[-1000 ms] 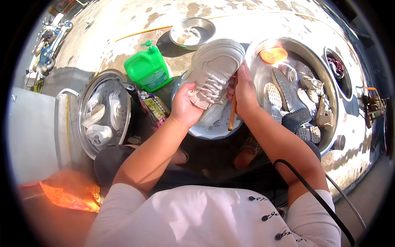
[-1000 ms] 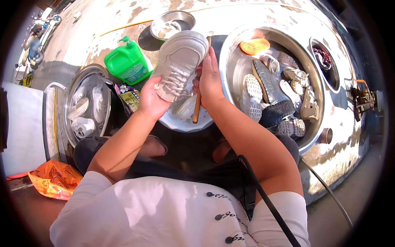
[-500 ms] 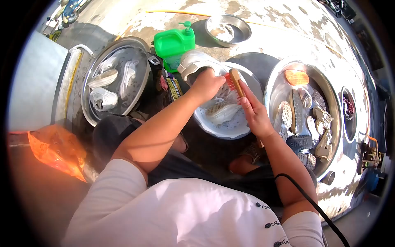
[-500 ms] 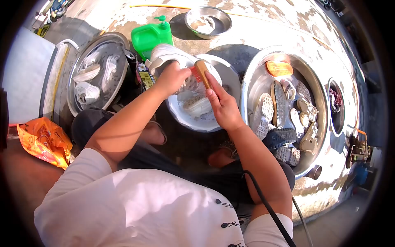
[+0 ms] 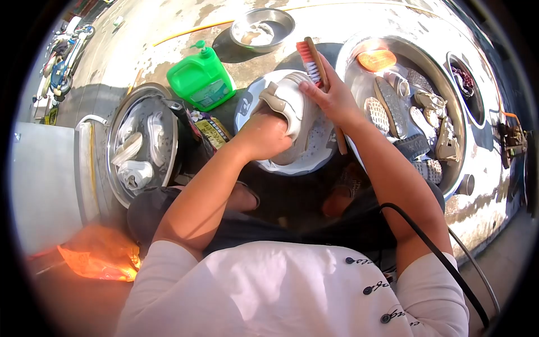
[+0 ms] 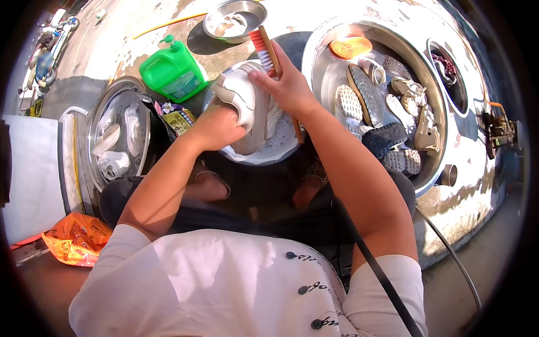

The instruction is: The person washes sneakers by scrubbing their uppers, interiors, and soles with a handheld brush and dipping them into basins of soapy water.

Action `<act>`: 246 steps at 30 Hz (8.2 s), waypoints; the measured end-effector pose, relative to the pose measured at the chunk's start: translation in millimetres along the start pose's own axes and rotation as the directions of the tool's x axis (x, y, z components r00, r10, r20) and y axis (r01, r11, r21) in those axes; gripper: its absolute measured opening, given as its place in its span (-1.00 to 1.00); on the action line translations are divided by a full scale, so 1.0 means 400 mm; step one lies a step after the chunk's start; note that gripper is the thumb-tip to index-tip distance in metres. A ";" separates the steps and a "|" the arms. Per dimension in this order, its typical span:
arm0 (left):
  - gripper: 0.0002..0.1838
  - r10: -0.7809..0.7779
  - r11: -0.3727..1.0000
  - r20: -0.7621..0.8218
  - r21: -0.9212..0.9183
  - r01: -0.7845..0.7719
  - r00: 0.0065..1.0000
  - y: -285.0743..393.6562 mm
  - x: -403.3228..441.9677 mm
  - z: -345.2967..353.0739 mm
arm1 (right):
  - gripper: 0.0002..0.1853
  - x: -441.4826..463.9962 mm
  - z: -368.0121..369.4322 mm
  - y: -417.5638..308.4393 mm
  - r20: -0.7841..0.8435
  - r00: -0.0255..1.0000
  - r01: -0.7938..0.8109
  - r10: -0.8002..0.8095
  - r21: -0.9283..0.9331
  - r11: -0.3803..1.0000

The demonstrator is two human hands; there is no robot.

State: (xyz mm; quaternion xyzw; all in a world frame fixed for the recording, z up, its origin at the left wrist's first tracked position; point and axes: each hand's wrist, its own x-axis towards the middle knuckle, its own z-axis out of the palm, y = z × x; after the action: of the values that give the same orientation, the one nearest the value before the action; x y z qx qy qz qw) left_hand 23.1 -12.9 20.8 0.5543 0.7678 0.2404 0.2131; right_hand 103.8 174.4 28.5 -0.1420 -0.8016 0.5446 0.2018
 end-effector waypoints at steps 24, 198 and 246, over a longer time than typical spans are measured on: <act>-0.60 -0.599 -0.139 -0.069 -0.972 -0.189 0.797 -0.037 0.030 0.021 | -0.49 -0.053 0.033 -0.060 0.277 0.959 0.078 0.059 -0.459 0.885; -0.48 -0.227 -0.432 0.123 -0.902 0.013 0.966 -0.033 -0.011 -0.037 | -0.53 -0.005 -0.048 -0.049 -0.189 0.867 -0.417 0.462 0.235 0.878; -0.43 -0.466 -0.098 -0.242 -0.942 -0.321 0.851 -0.061 0.003 -0.095 | -0.52 -0.044 0.011 -0.105 0.337 0.898 -0.418 0.283 0.455 0.786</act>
State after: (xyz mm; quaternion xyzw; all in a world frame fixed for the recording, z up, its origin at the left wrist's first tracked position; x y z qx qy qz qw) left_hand -18.0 -23.2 36.0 0.0752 0.3850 0.8505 0.3505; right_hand 116.7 147.4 63.2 -0.1602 -0.6034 0.7808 0.0239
